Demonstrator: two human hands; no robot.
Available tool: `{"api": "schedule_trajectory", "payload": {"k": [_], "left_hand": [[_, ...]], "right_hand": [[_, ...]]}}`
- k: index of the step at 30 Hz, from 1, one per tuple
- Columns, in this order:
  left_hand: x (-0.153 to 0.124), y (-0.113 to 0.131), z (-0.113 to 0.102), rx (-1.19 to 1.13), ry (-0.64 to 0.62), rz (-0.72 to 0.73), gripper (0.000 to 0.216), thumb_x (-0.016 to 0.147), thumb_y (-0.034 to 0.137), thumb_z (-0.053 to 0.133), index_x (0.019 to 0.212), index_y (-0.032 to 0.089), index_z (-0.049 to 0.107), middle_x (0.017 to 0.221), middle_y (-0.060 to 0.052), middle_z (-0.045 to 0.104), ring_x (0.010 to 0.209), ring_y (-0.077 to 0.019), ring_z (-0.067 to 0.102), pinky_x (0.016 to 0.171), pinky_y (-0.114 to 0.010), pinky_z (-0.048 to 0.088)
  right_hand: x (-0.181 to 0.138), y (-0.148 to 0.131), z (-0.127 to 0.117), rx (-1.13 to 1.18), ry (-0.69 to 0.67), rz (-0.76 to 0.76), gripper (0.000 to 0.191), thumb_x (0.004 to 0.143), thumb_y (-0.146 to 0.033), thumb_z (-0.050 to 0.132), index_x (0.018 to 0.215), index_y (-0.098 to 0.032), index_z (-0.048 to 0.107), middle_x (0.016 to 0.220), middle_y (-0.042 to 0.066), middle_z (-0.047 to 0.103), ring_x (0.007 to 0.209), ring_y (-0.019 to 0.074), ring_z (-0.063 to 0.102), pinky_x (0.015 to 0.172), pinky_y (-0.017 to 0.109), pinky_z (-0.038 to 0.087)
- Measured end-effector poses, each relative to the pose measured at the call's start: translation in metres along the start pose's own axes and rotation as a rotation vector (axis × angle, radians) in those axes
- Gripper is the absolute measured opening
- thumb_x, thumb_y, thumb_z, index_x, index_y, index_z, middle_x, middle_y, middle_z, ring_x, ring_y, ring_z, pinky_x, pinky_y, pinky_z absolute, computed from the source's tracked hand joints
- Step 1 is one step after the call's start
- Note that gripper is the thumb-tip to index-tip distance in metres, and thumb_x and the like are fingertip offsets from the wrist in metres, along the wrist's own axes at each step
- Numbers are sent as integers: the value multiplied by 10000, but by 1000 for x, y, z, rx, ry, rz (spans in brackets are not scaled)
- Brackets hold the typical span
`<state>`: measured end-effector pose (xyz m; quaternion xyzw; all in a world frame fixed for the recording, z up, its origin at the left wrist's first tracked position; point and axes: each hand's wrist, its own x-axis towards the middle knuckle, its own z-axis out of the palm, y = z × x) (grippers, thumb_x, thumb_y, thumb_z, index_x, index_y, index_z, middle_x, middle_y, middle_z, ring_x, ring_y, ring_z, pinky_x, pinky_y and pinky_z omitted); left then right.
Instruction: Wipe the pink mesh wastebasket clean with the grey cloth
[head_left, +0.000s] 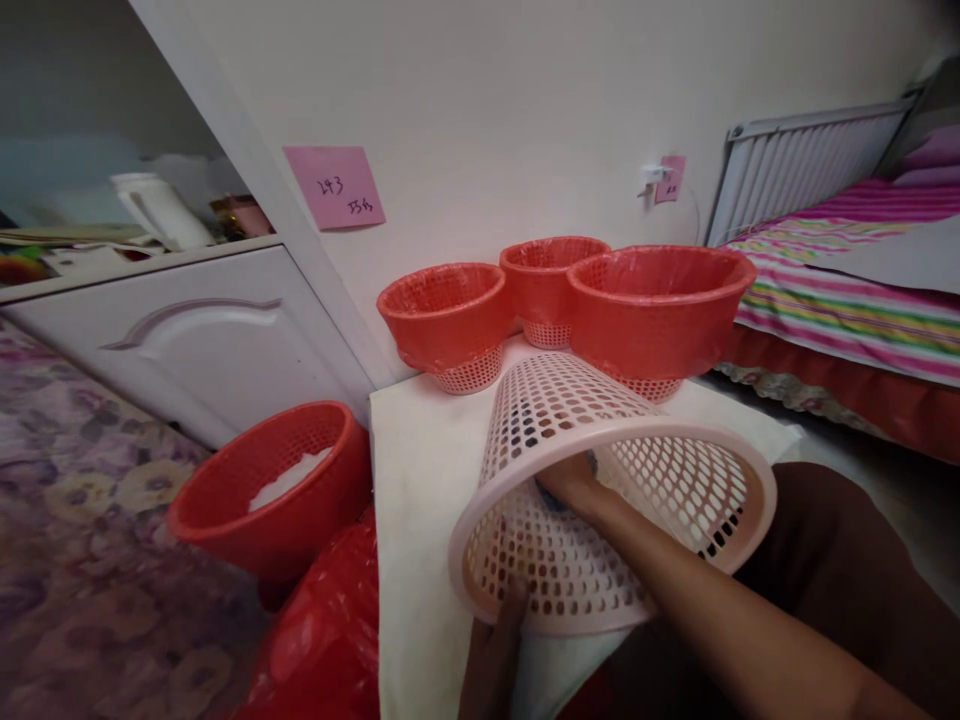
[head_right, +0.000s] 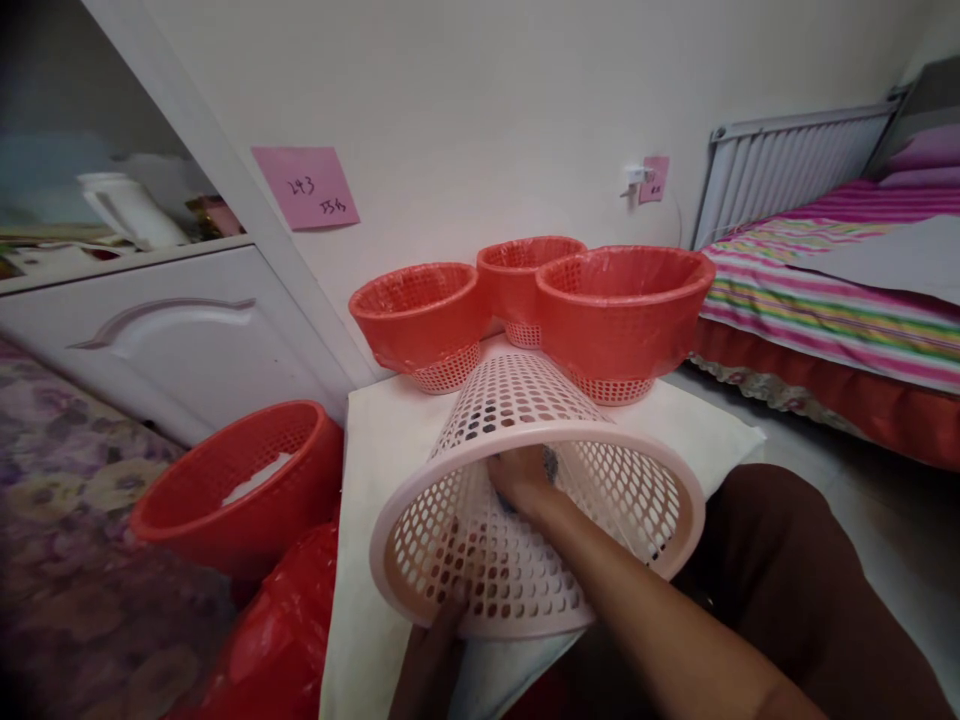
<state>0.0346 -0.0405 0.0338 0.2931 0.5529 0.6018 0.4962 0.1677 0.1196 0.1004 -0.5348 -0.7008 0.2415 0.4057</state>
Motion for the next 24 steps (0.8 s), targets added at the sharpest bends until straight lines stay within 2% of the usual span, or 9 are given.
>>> {"api": "schedule_trajectory", "payload": {"k": [3,6,10,14,17,20,24], "left_hand": [[-1,-4,1,12,-17,-13,877,717,475,780,1470,227,405,1554,-107,424,1471,-327,308,1226,-496,240],[3,-2,-1,5,-29,1,849,714,478,776,1445,207,439,1518,-126,473,1460,-341,331,1219,-516,254],[10,5,-5,-10,-18,83,885,654,533,797,1424,241,469,1449,-112,555,1436,-361,370,1203,-522,294],[10,8,-7,-11,-14,70,879,632,567,800,1396,253,501,1400,-115,598,1423,-372,388,1199,-528,298],[7,9,-5,-15,-11,61,866,643,564,799,1388,229,509,1359,-138,625,1410,-362,414,1190,-516,314],[4,12,-3,-28,-13,65,843,647,549,803,1373,220,527,1366,-130,622,1411,-349,415,1192,-489,311],[0,17,-1,-42,-24,48,810,630,528,812,1342,229,567,1325,-101,655,1378,-353,457,1170,-471,351]], "right_hand": [[18,11,26,-37,1,12,269,976,-292,498,1207,-199,599,1328,99,605,1238,261,543,1086,520,389],[19,20,39,-84,3,16,293,983,-333,510,1229,-200,598,1365,102,582,1261,268,525,1078,531,399],[15,19,36,-136,-35,-7,320,971,-364,536,1244,-210,598,1398,95,559,1275,273,509,1071,526,406],[8,9,25,-190,-129,-21,367,936,-364,580,1272,-216,575,1387,102,559,1222,279,539,1027,519,435],[-15,0,15,-223,-224,-56,449,831,-236,634,1271,-180,561,1298,132,600,1145,305,578,953,511,472],[-56,-8,1,-225,-328,-143,584,656,-134,640,1235,-161,573,1216,150,615,1109,325,584,909,475,483],[-114,-18,-22,-183,-438,-263,572,585,-142,630,1151,-217,584,1180,88,598,1076,270,576,881,391,473]]}}
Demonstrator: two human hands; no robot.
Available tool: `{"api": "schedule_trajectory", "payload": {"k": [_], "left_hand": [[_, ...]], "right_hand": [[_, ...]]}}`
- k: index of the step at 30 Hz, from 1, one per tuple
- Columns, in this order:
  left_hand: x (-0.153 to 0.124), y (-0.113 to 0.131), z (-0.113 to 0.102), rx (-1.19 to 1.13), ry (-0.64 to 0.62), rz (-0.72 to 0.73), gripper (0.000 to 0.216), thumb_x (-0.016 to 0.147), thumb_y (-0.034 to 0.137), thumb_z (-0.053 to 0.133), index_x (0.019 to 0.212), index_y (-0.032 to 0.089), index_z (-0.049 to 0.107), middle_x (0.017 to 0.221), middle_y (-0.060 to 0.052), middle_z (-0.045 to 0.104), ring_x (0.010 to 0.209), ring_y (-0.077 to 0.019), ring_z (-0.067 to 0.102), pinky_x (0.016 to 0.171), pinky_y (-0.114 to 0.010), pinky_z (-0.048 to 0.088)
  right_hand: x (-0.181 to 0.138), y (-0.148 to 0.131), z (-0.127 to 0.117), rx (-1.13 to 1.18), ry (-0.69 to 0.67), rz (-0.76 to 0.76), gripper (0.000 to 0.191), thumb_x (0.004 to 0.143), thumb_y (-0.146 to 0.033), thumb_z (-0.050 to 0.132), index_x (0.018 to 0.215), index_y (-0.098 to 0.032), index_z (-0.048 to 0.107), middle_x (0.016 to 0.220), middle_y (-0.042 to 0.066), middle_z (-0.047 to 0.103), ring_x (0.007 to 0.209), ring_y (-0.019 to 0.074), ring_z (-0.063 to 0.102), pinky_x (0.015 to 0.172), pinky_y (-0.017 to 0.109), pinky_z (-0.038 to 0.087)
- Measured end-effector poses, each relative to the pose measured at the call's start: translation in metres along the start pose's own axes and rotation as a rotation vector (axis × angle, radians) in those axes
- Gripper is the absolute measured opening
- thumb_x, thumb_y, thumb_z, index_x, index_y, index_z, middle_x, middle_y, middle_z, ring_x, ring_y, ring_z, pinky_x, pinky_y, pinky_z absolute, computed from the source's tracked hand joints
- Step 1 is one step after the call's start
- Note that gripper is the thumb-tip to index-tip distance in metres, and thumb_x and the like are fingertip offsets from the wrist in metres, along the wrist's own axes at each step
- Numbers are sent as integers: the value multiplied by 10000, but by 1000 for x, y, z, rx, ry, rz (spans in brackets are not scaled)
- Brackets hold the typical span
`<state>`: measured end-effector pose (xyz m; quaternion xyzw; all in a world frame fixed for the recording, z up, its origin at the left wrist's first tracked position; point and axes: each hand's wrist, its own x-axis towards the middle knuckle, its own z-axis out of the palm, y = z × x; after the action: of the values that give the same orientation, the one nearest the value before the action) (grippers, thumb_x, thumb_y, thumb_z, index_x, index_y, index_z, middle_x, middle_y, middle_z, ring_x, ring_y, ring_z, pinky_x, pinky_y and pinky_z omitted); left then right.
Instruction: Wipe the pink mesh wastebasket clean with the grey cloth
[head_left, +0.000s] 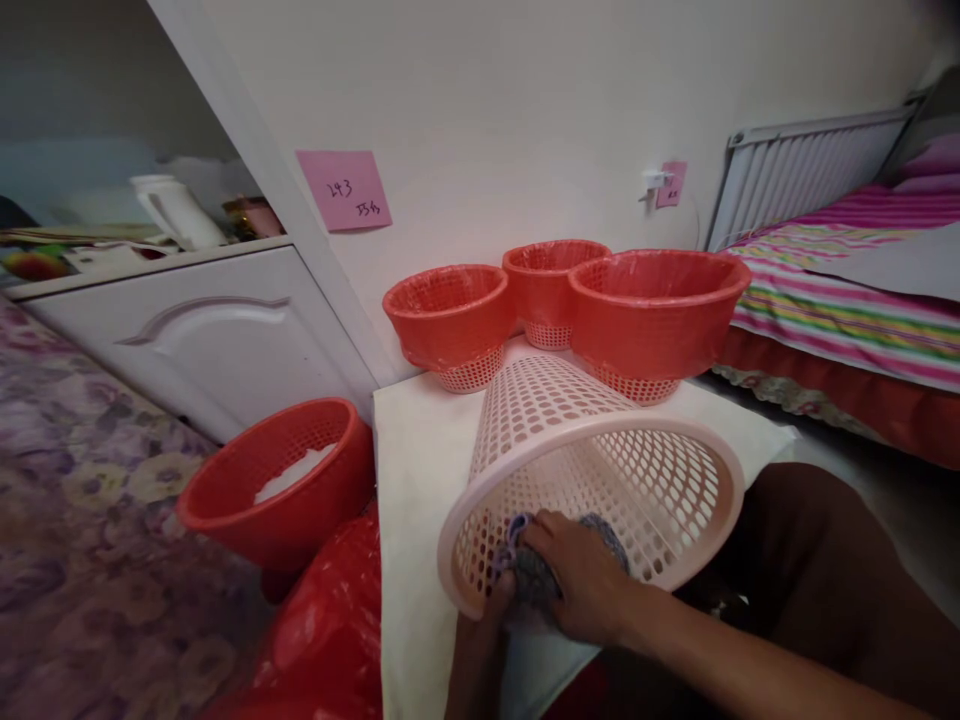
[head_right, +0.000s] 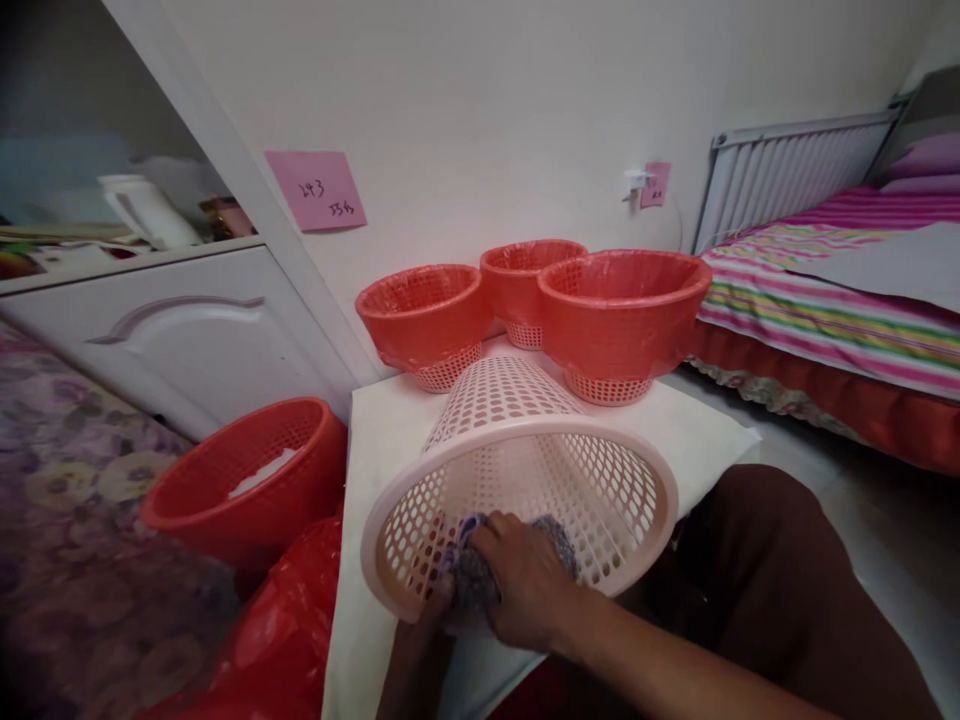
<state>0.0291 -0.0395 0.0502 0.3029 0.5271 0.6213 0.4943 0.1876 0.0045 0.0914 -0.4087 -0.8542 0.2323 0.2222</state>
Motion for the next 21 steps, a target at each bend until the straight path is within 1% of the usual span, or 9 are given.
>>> {"api": "schedule_trajectory", "payload": {"k": [4,7,9,11,13,14,16,18,21], "left_hand": [[-4,3,1,-23,16,-90,786,710,559,741,1352,150,546,1176,-151,724,1218,-387,605,1075,-538,452],[0,2,2,-32,39,-49,804,723,590,720,1380,177,510,1301,-155,663,1254,-379,581,1088,-539,446],[4,-1,1,-24,43,31,824,680,613,749,1363,209,525,1427,-129,573,1377,-355,462,1175,-490,357],[6,-6,1,-5,45,60,881,648,608,780,1386,212,504,1507,-112,491,1451,-335,350,1222,-458,278],[7,-12,1,10,22,47,958,656,583,785,1460,217,414,1542,-115,443,1464,-340,321,1225,-487,261],[7,-15,1,17,-4,37,987,665,568,783,1490,224,365,1550,-118,429,1462,-348,323,1223,-509,258],[6,-20,2,32,-61,22,992,682,549,775,1509,230,329,1554,-128,421,1461,-357,320,1226,-537,228],[6,-21,2,49,-90,23,962,698,539,761,1505,228,340,1546,-129,433,1466,-356,311,1231,-543,202],[8,-18,-1,72,-63,42,903,694,537,756,1469,228,412,1515,-119,480,1459,-356,324,1227,-530,224]], "right_hand": [[-31,-11,-9,105,-89,-170,380,642,-171,624,1014,-246,597,1060,26,627,942,199,603,791,300,468],[-24,-7,-18,214,-78,-215,380,613,-110,605,962,-262,606,955,-26,644,857,152,620,729,237,468],[-5,3,-22,221,18,-151,447,561,-58,579,959,-258,612,959,-25,647,901,161,619,761,241,481],[23,16,-25,182,157,-48,516,577,-32,548,1044,-244,610,1066,25,645,1035,208,589,889,320,482],[54,30,-25,138,296,82,536,675,-36,524,1172,-229,579,1209,85,620,1174,264,526,1024,447,420],[69,36,-24,121,340,133,491,742,-64,527,1199,-239,572,1244,93,617,1224,282,500,1061,488,387],[95,47,-20,96,381,197,368,853,-156,540,1207,-247,579,1283,95,617,1257,292,493,1080,527,371],[112,54,-12,78,382,227,298,910,-264,566,1204,-226,592,1301,98,614,1246,291,518,1072,542,388],[120,60,-1,51,370,251,351,930,-371,590,1233,-194,591,1332,113,596,1247,294,530,1066,559,398]]}}
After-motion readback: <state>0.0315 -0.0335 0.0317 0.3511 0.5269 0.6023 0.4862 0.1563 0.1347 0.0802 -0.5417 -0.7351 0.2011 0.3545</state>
